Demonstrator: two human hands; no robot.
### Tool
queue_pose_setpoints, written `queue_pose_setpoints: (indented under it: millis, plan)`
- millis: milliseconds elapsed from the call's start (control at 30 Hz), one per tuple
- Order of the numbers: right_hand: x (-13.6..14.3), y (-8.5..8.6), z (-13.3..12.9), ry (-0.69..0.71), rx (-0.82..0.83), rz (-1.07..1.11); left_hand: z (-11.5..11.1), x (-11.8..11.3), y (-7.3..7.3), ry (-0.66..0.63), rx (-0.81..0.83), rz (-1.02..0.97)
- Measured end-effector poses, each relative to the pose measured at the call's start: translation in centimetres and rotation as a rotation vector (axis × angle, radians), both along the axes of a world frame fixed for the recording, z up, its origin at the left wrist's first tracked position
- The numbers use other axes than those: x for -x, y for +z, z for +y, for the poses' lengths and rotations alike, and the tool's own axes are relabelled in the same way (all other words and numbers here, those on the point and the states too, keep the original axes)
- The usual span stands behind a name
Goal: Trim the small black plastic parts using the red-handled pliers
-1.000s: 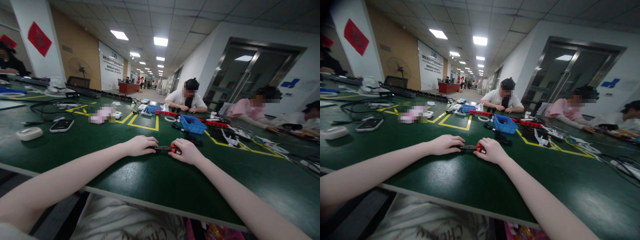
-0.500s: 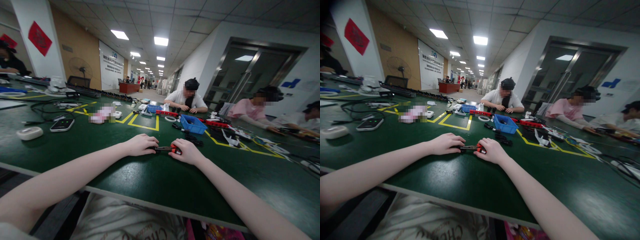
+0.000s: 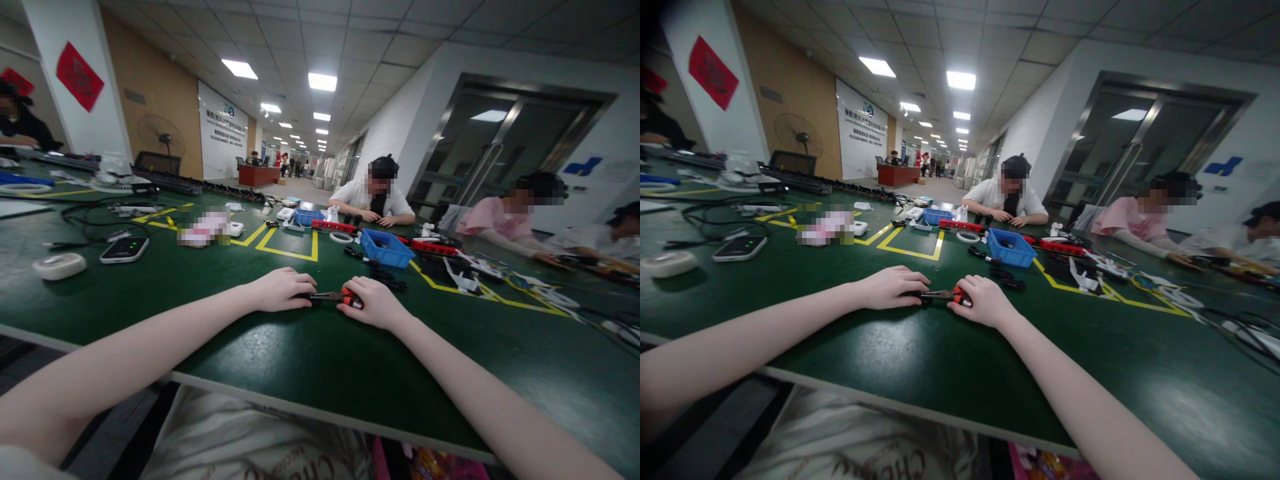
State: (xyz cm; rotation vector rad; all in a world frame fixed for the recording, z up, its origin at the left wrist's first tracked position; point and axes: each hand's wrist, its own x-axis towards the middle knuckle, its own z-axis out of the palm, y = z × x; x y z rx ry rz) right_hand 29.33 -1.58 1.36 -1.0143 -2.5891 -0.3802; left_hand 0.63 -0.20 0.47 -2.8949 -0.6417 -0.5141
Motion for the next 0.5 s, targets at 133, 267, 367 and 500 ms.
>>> queue_pose_setpoints:
  millis: [133,267,367,500]
  plan:
    - [0.07,-0.03,-0.06,-0.015,-0.028,-0.002,0.08,0.02,0.04,0.008,0.021,0.008]
    - [0.05,-0.07,-0.04,-0.018,-0.041,-0.005,0.13,0.00,0.02,0.008,0.030,0.004]
    - [-0.02,-0.08,-0.01,-0.015,-0.039,-0.005,0.10,-0.02,0.03,0.008,0.034,-0.004]
    - [-0.09,-0.08,0.05,-0.011,-0.029,-0.002,0.02,-0.05,0.12,0.008,0.036,-0.012]
